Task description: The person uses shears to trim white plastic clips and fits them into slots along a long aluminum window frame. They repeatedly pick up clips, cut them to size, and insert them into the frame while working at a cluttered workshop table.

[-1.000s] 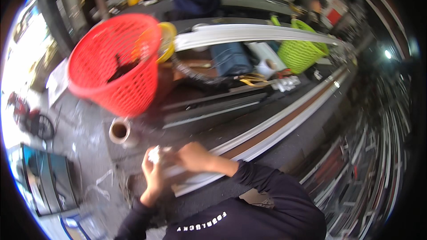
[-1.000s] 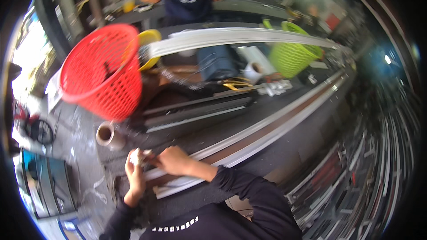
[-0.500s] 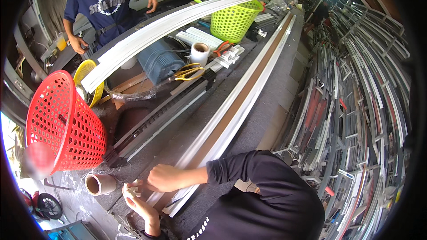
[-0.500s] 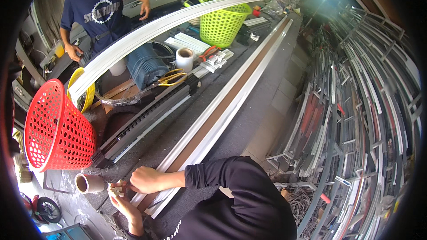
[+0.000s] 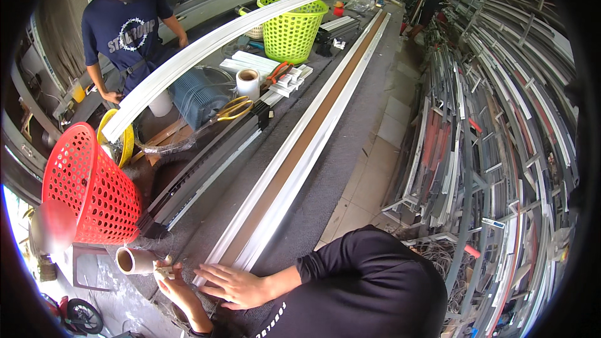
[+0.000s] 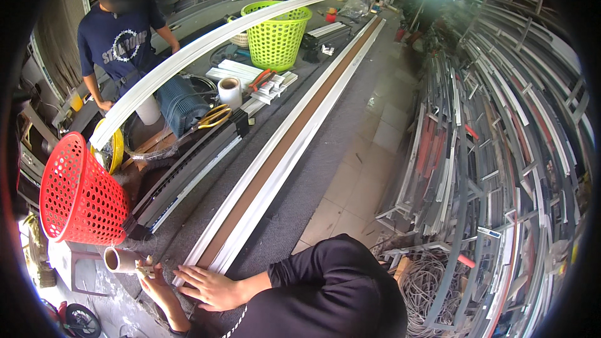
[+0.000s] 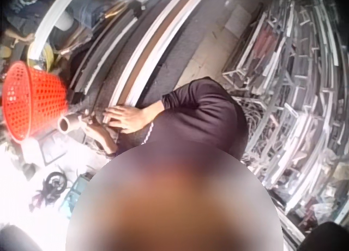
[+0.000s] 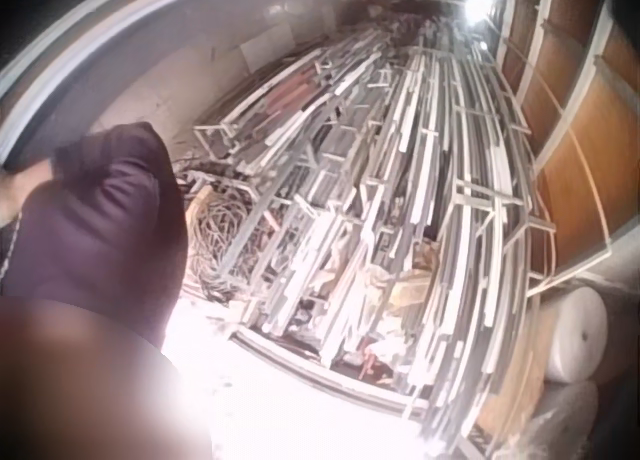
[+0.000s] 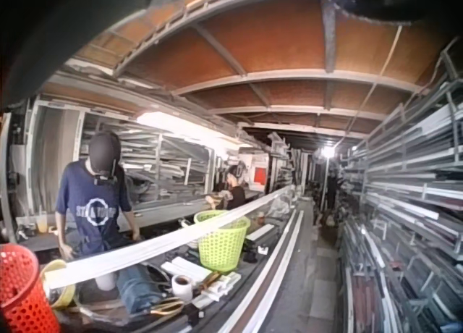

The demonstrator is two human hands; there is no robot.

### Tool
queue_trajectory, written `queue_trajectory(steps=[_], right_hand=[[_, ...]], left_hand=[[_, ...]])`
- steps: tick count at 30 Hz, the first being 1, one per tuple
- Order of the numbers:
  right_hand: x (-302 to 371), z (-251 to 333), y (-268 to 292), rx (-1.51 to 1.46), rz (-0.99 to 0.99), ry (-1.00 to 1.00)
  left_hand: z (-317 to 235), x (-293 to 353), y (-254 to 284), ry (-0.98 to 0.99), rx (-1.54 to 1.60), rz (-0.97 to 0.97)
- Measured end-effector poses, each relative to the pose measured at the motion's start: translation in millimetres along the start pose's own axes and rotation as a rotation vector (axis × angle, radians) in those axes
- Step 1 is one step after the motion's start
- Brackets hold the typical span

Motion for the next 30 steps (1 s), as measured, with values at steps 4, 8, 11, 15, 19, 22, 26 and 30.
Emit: queue_trajectory(steps=[4, 8, 11, 15, 19, 22, 26, 30], right_hand=[[-3.2, -3.5, -20.6, 0.02, 0.074, 0.059], [-1.8, 1.6, -20.0, 0.14, 0.026, 0.091], [0.9, 3.4, -21.6, 0.114, 0.015, 0.12], [-1.7, 4.2, -19.9, 0.091, -0.032, 0.144], [-4.3, 8.2, -5.3, 0.079, -0.041, 0.151], [2.0, -7.3, 9.3, -0.334, 0.1, 0.027], [16.3, -31.2, 33.9, -0.106, 0.196, 0.006], [23.6, -31.5, 42.0, -0.023, 0.196, 0.197]], left_hand=[[-3.0, 2.9, -9.6, 0.005, -0.024, 0.052], [1.0, 1.6, -10.7, 0.038, -0.004, 0.081], [3.8, -0.8, -8.7, 0.026, 0.002, 0.097], [8.2, -2.7, -3.9, 0.037, -0.012, 0.079], [4.2, -0.7, -7.4, 0.019, -0.003, 0.09], [-5.1, 5.8, -12.3, -0.024, 0.018, 0.108], [-27.6, 13.0, -17.6, -0.142, -0.193, 0.096], [-60.3, 23.5, -43.6, -0.353, -0.36, 0.147]])
Point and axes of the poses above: each hand's wrist, its own x-axis away from the middle knuckle, its own y-axis out of the back of the hand, z = x × y, the point moved 10 cm from there along -x, towards the middle knuckle, and after that the axes turned 10 degrees about -x, right-handed, at the moved point
